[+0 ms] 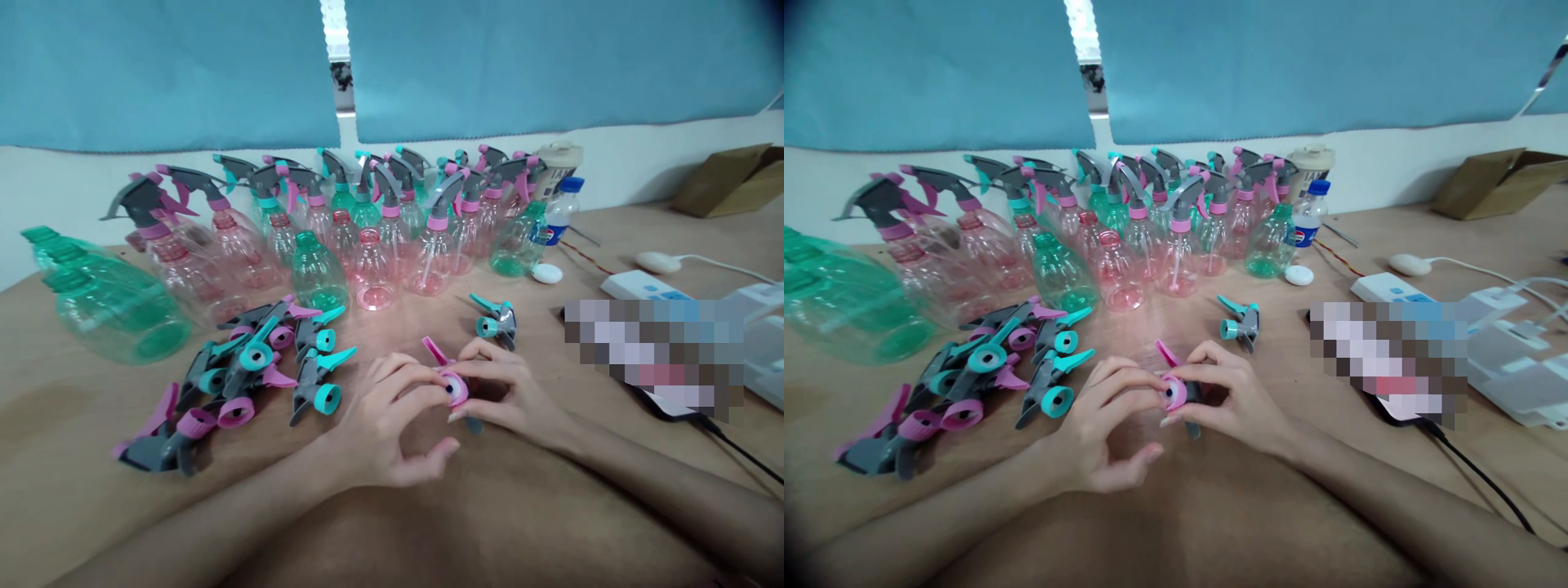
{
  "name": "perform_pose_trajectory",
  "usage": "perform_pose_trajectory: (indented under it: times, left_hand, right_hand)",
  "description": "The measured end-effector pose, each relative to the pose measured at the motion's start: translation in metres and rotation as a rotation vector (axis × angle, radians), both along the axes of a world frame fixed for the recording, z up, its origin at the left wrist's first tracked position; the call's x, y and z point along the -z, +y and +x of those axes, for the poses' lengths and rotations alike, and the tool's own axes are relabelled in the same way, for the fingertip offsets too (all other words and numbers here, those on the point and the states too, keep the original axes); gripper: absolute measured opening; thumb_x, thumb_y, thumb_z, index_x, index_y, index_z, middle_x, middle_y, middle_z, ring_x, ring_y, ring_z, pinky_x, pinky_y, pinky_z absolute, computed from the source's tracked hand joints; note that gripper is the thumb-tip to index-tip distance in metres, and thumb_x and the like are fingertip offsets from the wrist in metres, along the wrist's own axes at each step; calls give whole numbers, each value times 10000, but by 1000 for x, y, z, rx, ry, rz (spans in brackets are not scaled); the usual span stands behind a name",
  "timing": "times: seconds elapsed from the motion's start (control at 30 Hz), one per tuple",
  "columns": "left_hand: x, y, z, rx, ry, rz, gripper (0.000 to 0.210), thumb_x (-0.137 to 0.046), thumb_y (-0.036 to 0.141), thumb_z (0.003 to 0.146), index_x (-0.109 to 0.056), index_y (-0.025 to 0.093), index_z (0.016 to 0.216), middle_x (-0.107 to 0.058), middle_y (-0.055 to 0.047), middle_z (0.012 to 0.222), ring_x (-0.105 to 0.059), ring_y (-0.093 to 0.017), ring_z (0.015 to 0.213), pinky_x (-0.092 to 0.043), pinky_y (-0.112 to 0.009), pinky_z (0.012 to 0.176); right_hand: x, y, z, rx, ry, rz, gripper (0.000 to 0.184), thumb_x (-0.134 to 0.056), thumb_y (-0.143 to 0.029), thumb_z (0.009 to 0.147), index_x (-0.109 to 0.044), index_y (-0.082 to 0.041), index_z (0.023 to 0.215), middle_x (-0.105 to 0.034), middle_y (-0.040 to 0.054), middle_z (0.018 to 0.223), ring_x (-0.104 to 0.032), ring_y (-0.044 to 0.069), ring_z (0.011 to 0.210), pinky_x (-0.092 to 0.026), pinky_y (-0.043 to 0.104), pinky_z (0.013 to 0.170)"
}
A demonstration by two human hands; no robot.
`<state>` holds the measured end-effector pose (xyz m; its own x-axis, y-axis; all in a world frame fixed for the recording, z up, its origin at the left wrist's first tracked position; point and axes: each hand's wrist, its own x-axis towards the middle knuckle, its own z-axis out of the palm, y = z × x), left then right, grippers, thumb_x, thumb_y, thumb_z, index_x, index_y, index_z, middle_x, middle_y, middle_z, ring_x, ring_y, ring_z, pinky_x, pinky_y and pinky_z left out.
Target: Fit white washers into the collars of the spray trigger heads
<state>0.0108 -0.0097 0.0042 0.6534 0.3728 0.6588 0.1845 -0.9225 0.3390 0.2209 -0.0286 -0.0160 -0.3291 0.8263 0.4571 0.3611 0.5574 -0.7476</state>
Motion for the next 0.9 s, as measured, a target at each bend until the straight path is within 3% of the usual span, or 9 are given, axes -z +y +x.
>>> perform_pose_trajectory:
  times: [0.3,0.73,0.9]
  left_hand:
    - [-2,-2,-1,8,43,-37,291,-622,305,774,-579,166,1026,-628,-98,1056,-558,-231,937,-470,-399,808]
    - [-1,-3,0,-8,56,60,277,-620,273,768,-571,163,1018,-613,-102,1033,-552,-229,913,-491,-383,776]
    - [-2,-3,-1,-103,32,73,324,-643,271,753,-587,162,1053,-557,-112,1055,-532,-238,945,-484,-378,778]
  right_hand:
    - [0,-1,1,-4,-38,26,330,-692,-402,779,-684,-288,1089,-544,31,883,-550,159,782,-481,310,669]
    - [-2,-2,0,12,-39,62,307,-674,-378,800,-675,-289,1094,-531,30,894,-551,162,804,-502,321,696]
    - [0,-2,0,39,6,34,345,-697,-341,784,-649,-321,1125,-508,28,940,-549,163,803,-510,307,650]
